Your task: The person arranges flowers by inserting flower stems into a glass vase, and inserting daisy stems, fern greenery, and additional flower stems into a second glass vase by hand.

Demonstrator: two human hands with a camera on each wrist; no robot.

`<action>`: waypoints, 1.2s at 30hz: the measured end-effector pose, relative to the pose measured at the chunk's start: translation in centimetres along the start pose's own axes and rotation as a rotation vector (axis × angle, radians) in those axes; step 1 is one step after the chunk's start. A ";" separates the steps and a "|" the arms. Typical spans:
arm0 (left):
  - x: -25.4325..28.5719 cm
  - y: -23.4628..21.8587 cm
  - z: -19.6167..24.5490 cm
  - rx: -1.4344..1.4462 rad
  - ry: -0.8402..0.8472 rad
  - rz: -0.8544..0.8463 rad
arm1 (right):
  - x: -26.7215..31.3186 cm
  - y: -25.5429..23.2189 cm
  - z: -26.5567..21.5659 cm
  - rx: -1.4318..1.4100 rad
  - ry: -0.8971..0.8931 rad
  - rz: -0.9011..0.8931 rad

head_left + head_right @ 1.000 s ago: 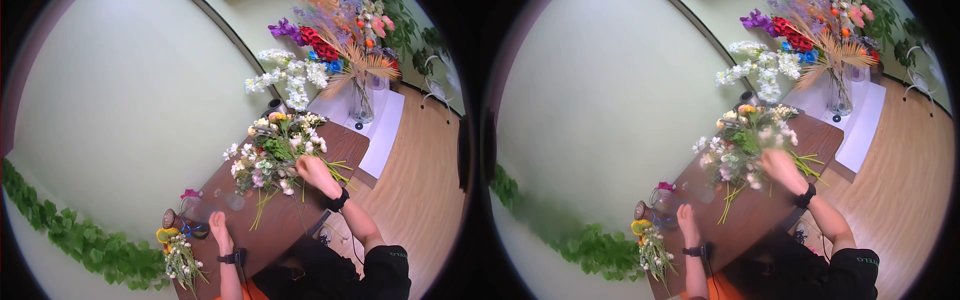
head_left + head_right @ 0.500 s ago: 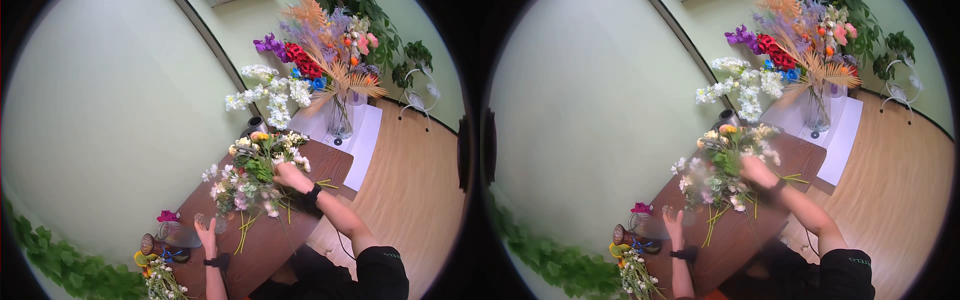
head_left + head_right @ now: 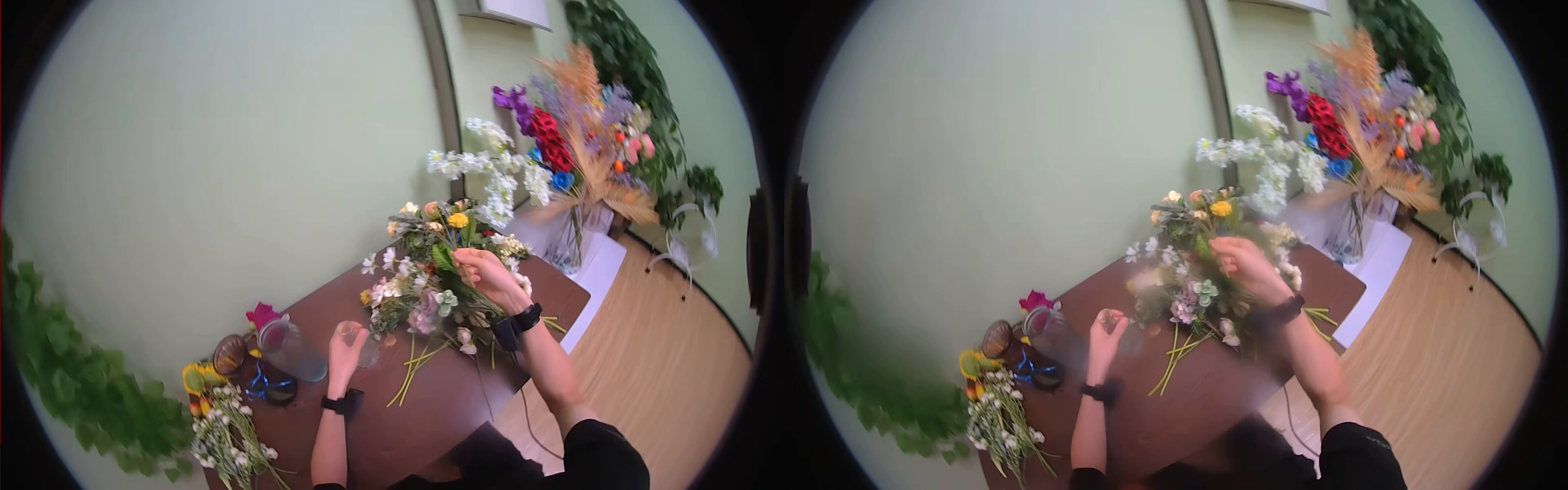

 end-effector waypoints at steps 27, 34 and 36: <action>1.0 0.2 0.6 -0.077 -0.042 -0.040 | -1.2 16.8 -1.3 0.355 -0.342 -0.209; 0.8 0.0 1.3 -0.102 -0.038 -0.060 | -2.8 15.5 2.3 0.144 -0.208 -0.269; 0.8 -0.1 1.1 -0.124 -0.056 -0.080 | -1.9 14.6 3.4 0.918 -0.283 -0.160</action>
Point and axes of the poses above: each hand's wrist, its own x-axis away from the middle knuckle, its own y-axis out of the palm, z = x × y, the point moved 1 cm from there along -x, towards the middle knuckle, and after that the axes turned 2 degrees about y, right-handed, at the moved point
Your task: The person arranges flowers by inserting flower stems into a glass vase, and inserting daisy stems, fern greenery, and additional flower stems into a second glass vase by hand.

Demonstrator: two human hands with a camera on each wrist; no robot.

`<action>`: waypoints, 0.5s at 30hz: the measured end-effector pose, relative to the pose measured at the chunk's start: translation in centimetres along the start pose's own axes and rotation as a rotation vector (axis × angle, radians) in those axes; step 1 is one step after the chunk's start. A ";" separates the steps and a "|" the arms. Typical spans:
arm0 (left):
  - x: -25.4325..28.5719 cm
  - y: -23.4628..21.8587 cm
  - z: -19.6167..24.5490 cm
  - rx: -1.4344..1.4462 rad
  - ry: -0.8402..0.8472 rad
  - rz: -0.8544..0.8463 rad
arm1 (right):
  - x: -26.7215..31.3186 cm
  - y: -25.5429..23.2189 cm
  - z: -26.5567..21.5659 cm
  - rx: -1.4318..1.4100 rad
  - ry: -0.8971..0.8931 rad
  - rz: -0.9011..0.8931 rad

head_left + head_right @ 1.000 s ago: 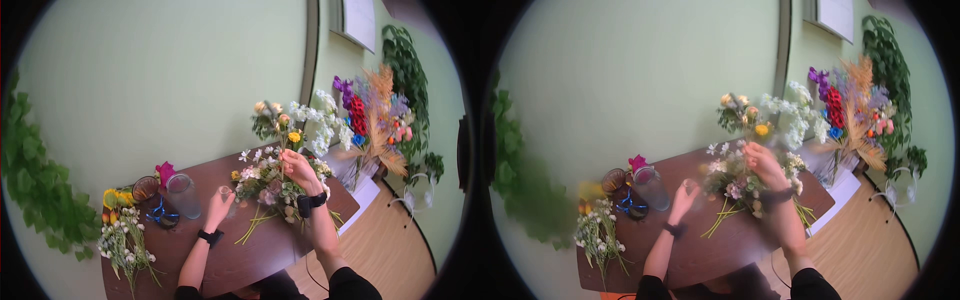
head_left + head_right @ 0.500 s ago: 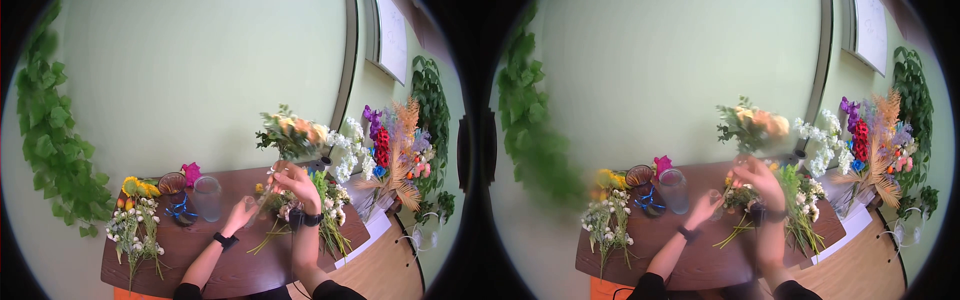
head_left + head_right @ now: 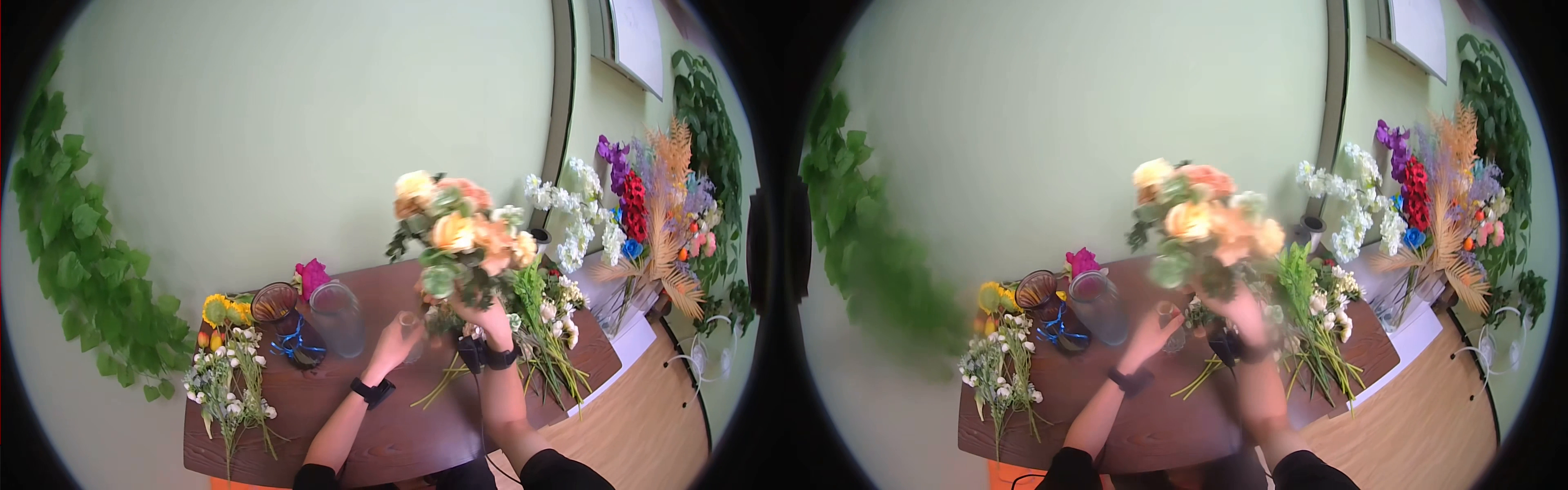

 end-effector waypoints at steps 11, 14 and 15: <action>0.0 -0.4 -0.1 0.109 -0.047 0.082 | -0.7 5.2 5.3 -0.468 -0.018 -0.081; 0.0 -0.5 -0.2 0.013 -0.063 -0.023 | -0.9 4.9 4.1 -0.061 -0.380 -0.064; 0.1 -0.5 -0.6 0.050 -0.036 0.040 | -1.1 5.4 3.7 -0.078 -0.426 0.007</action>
Point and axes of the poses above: each hand's wrist, its own x-axis away from the middle knuckle, its own y-axis out of the palm, z = x × y, the point moved 1 cm from there along -x, towards the middle knuckle, and after that the axes turned 2 degrees about y, right-handed, at the moved point
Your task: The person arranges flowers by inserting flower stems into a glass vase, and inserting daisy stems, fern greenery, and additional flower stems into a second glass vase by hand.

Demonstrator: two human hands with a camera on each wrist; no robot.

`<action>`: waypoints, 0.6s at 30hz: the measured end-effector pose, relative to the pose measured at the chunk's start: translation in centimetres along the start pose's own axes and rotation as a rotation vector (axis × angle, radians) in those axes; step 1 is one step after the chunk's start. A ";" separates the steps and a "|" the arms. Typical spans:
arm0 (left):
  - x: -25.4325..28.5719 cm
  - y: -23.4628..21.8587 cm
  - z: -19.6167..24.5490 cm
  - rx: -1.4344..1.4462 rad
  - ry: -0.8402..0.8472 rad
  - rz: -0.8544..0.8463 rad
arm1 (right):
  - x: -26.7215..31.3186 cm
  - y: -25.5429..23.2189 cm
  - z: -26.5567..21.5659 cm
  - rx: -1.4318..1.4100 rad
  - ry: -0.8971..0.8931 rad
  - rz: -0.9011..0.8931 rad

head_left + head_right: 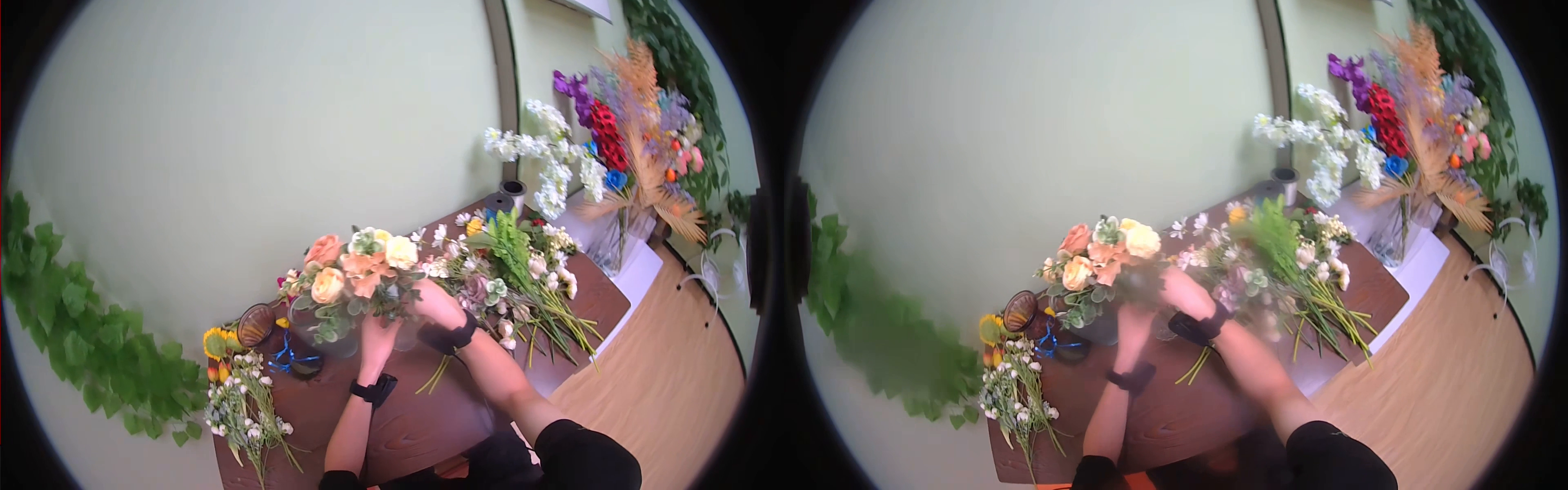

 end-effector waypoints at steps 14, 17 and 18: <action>0.6 1.2 -2.9 -0.148 0.344 0.031 | -0.1 -13.6 -5.9 0.465 0.381 0.020; 0.3 1.5 -3.1 -0.055 0.303 -0.043 | 3.1 -18.3 -5.1 0.648 0.593 0.069; 0.2 1.5 -2.9 -0.019 0.291 -0.058 | 4.8 -19.3 -3.1 0.765 0.576 0.095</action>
Point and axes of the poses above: each hand's wrist, its own x-axis away from the middle knuckle, its own y-axis out of the palm, z = x × y, the point moved 1 cm from there along -x, towards the middle knuckle, and after that the axes turned 2 degrees about y, right-handed, at the moved point
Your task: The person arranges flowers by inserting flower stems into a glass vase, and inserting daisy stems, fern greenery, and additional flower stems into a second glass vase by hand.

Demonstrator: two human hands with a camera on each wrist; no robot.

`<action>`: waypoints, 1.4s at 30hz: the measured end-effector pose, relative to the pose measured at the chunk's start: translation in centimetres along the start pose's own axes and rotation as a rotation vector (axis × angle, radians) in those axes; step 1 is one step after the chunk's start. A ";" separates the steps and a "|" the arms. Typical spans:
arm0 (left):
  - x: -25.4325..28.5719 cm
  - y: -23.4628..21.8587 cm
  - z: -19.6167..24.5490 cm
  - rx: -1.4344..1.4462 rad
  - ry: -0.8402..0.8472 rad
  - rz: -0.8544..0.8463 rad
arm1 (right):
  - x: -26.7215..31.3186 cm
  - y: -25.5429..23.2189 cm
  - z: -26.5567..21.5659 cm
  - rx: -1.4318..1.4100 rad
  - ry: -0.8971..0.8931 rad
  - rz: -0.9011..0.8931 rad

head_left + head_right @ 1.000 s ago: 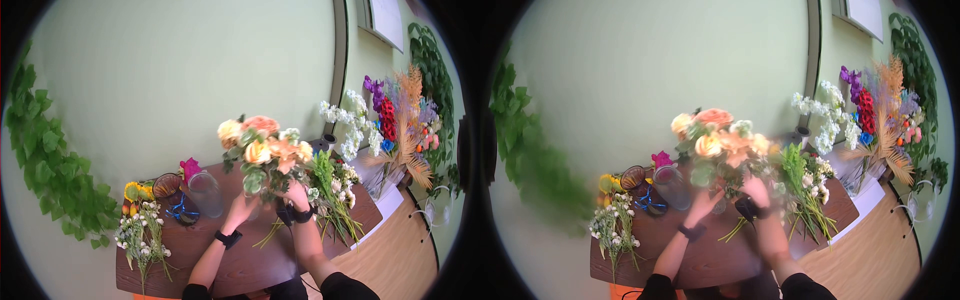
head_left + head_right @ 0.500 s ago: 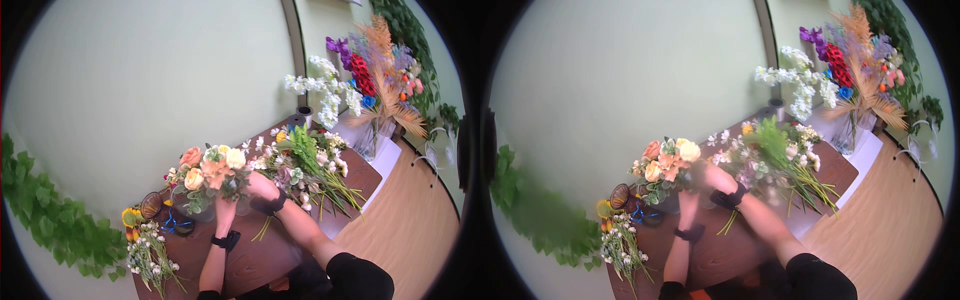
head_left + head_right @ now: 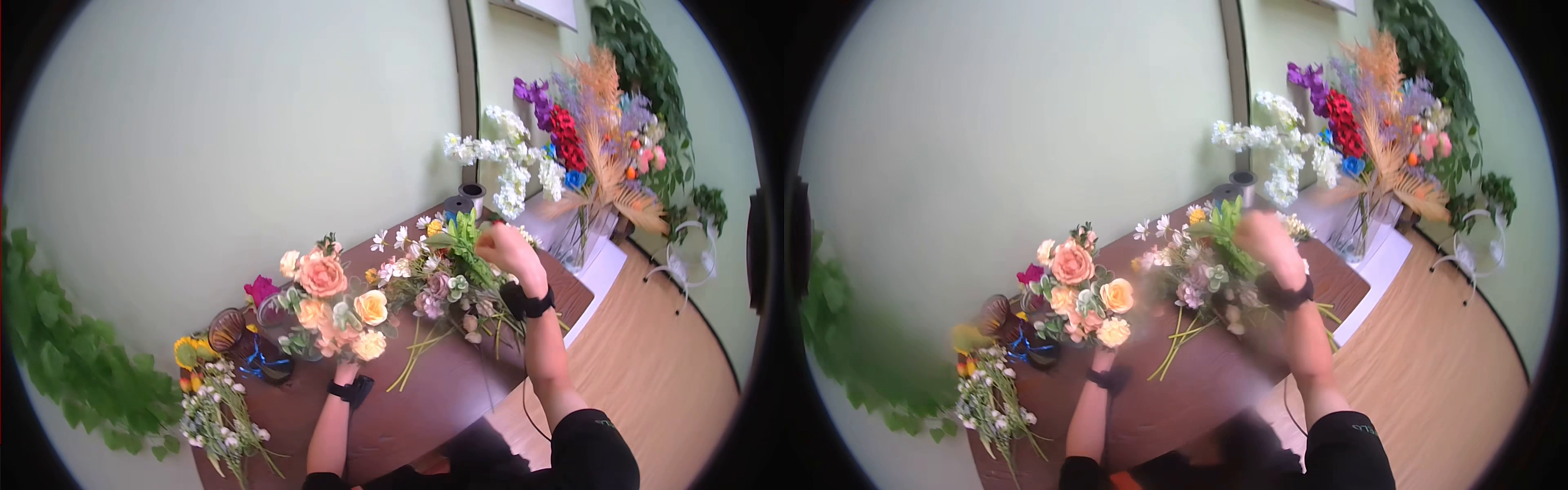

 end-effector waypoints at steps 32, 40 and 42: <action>-1.3 0.5 2.4 0.391 -0.161 0.058 | 3.3 5.0 -14.5 -0.894 -0.271 -0.038; -1.3 -0.6 4.8 0.439 -0.287 -0.021 | 2.1 8.8 -15.8 -0.606 -0.301 -0.098; -1.4 -0.8 5.0 0.473 -0.340 -0.056 | 1.7 9.4 -15.7 -0.567 -0.326 -0.091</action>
Point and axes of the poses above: each hand's wrist, its own x-axis away from the middle knuckle, its own y-axis out of the palm, z = x × y, the point moved 1 cm from there along -x, towards the middle knuckle, and after that the axes turned 2 degrees about y, right-handed, at the moved point
